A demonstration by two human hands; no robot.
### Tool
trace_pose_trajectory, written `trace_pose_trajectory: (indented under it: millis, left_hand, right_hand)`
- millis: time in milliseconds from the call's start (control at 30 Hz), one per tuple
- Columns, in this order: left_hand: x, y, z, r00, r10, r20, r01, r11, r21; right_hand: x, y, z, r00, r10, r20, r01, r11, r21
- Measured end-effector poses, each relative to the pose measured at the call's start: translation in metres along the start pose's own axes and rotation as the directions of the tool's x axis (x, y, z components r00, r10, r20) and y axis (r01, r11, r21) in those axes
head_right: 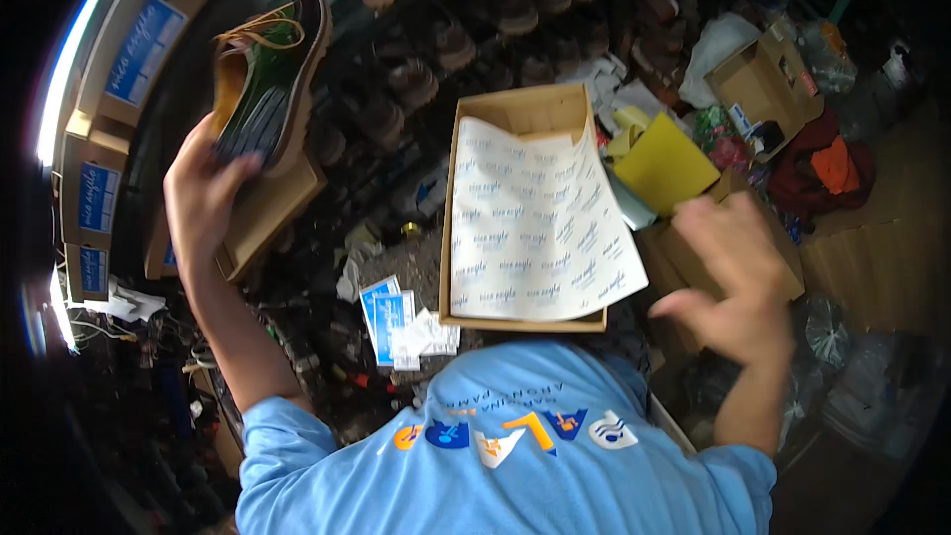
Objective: Packing shoes into boxes, including tying laces, wrapping in tissue, and applying brand labels.
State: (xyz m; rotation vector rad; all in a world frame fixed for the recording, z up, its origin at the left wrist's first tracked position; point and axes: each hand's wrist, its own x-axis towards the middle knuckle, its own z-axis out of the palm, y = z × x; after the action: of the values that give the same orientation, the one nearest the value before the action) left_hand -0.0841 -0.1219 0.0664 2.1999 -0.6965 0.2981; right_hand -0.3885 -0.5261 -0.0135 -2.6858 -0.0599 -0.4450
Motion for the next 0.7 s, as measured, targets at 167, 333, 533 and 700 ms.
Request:
trace_pose_trajectory:
  millis: [167,333,533,700]
  left_hand:
    - [-0.067,-0.005,-0.014,0.932,0.338,0.134,-0.273,0.894,-0.356]
    - [-0.074,-0.005,0.074,0.756,0.478,0.447,-0.279,0.853,-0.44]
    - [-0.114,-0.015,0.108,0.825,0.42,0.378,-0.199,0.843,-0.5]
    - [-0.201,-0.062,0.084,0.901,-0.057,0.429,0.049,0.998,0.03]
  right_hand:
    - [-0.004,0.034,-0.035,0.931,0.295,-0.215,-0.219,0.922,0.318]
    - [0.052,0.05,0.041,0.965,0.259,0.031,-0.207,0.687,0.696]
    - [0.036,0.05,0.063,0.915,0.2,0.349,-0.365,0.779,0.51]
    - [0.026,0.028,0.061,0.932,0.313,0.181,-0.362,0.798,0.482]
